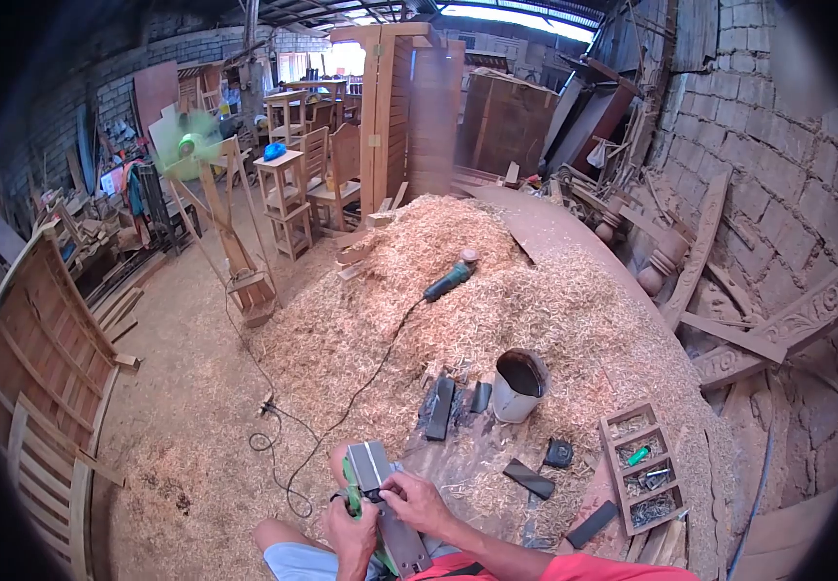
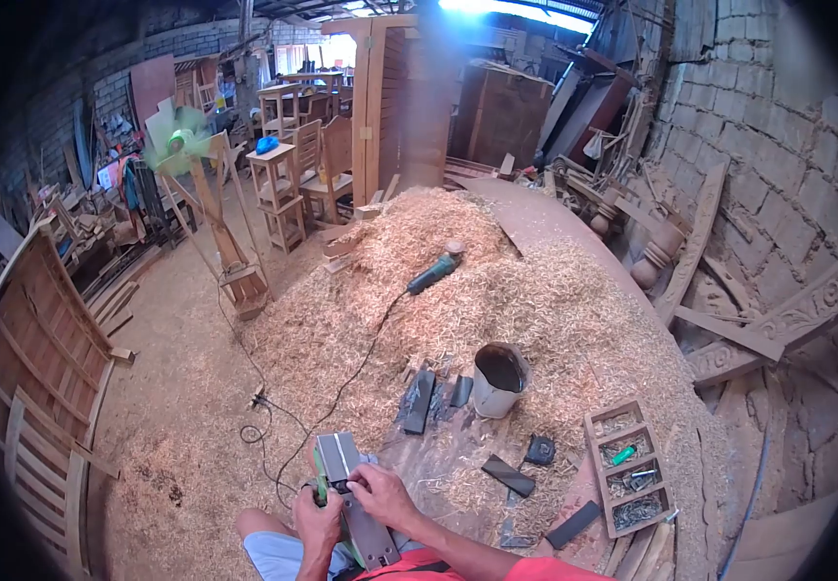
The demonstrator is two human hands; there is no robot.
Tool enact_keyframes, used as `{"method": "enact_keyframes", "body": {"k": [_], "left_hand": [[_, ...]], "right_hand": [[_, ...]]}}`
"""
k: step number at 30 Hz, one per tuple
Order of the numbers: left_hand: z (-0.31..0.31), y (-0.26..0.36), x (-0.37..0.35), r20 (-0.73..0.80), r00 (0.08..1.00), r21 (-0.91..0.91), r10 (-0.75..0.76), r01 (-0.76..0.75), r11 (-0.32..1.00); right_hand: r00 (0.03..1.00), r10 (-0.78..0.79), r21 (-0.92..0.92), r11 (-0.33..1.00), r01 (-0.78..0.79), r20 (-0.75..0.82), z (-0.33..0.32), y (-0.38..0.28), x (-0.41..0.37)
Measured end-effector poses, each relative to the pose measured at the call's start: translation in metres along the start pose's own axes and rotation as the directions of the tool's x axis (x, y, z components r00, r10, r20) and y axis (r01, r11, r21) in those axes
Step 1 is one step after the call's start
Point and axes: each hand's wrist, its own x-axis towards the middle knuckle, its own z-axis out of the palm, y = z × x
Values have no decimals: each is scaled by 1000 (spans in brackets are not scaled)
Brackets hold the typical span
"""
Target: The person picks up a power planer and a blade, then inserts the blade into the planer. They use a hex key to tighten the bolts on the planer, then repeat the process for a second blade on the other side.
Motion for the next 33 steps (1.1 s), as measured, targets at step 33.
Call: {"method": "enact_keyframes", "body": {"k": [33], "left_hand": [[-8,23,-4,32,999,19,9,-10,1000]], "right_hand": [[932,-349,-233,918,320,-96,6,3,-1]]}}
